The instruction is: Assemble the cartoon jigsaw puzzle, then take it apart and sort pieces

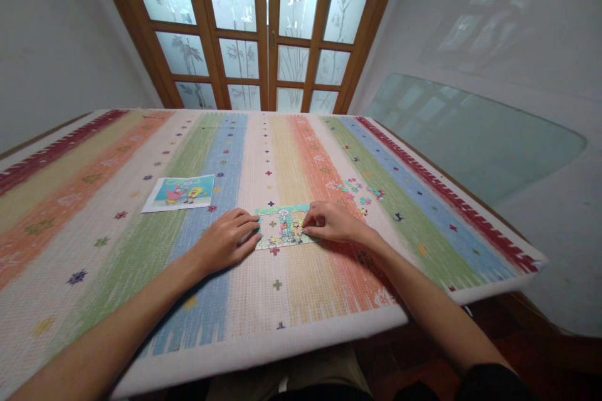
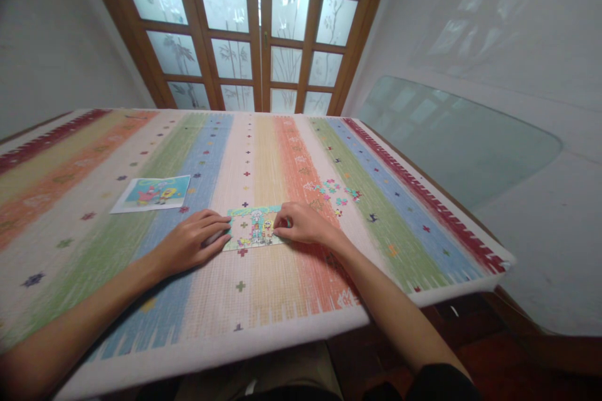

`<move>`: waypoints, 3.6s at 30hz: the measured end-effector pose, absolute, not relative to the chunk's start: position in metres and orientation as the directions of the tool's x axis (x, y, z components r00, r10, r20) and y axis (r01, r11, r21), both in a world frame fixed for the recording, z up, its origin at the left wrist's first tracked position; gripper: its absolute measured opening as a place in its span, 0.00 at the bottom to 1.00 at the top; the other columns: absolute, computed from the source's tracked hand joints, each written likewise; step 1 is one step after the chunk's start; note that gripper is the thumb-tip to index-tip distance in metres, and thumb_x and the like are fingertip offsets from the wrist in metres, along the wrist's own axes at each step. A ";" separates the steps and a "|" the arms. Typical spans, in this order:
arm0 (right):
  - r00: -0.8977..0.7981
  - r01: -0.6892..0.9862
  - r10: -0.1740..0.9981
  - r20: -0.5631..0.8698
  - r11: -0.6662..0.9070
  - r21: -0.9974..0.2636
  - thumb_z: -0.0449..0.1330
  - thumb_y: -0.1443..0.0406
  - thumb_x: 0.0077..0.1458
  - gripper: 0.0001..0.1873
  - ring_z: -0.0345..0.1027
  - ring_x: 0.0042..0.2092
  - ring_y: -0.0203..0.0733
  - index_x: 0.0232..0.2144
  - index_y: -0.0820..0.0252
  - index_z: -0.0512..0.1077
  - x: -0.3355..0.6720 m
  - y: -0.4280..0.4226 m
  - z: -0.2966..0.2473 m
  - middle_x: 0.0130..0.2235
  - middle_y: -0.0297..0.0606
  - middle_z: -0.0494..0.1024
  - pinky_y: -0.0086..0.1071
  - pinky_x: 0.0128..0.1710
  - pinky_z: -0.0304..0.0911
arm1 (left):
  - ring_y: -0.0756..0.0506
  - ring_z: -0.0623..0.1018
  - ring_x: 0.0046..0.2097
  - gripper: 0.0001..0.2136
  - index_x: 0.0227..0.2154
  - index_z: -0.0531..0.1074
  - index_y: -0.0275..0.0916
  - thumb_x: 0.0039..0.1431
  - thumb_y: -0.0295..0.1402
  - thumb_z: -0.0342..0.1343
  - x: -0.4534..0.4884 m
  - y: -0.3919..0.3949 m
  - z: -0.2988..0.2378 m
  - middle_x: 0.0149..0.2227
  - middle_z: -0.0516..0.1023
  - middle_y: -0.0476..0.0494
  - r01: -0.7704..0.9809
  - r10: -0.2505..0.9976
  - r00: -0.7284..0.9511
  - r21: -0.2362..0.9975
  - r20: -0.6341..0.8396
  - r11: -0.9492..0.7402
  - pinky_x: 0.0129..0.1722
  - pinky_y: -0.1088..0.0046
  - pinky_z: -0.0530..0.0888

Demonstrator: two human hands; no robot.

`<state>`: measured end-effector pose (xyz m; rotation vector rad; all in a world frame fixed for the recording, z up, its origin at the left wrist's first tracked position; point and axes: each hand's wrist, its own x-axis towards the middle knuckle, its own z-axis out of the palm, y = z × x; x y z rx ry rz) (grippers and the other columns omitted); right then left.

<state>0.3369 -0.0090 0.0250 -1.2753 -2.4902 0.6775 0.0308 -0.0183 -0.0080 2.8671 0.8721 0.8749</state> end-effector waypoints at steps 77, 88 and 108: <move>-0.472 0.454 0.880 -0.053 0.191 -0.870 0.64 0.56 0.56 0.16 0.68 0.24 0.36 0.41 0.60 0.81 0.369 0.007 0.020 0.26 0.37 0.79 0.31 0.25 0.64 | 0.41 0.77 0.45 0.08 0.43 0.76 0.39 0.70 0.32 0.52 0.032 -0.019 -0.006 0.42 0.81 0.40 0.492 0.492 0.691 0.155 0.529 -0.857 0.45 0.59 0.77; -0.474 0.446 0.875 -0.102 0.139 -0.884 0.60 0.64 0.54 0.18 0.66 0.24 0.35 0.46 0.61 0.80 0.354 0.000 0.021 0.27 0.37 0.78 0.32 0.28 0.64 | 0.41 0.77 0.44 0.08 0.42 0.76 0.38 0.71 0.32 0.51 0.032 -0.018 -0.007 0.42 0.81 0.40 0.493 0.485 0.698 0.137 0.527 -0.859 0.45 0.60 0.77; -0.505 0.419 0.863 -0.034 0.210 -0.883 0.67 0.59 0.54 0.08 0.67 0.29 0.37 0.30 0.58 0.77 0.331 -0.013 0.014 0.29 0.38 0.78 0.32 0.28 0.61 | 0.41 0.77 0.44 0.08 0.43 0.76 0.38 0.70 0.32 0.52 0.032 -0.019 -0.006 0.43 0.81 0.40 0.493 0.496 0.694 0.157 0.522 -0.856 0.45 0.59 0.77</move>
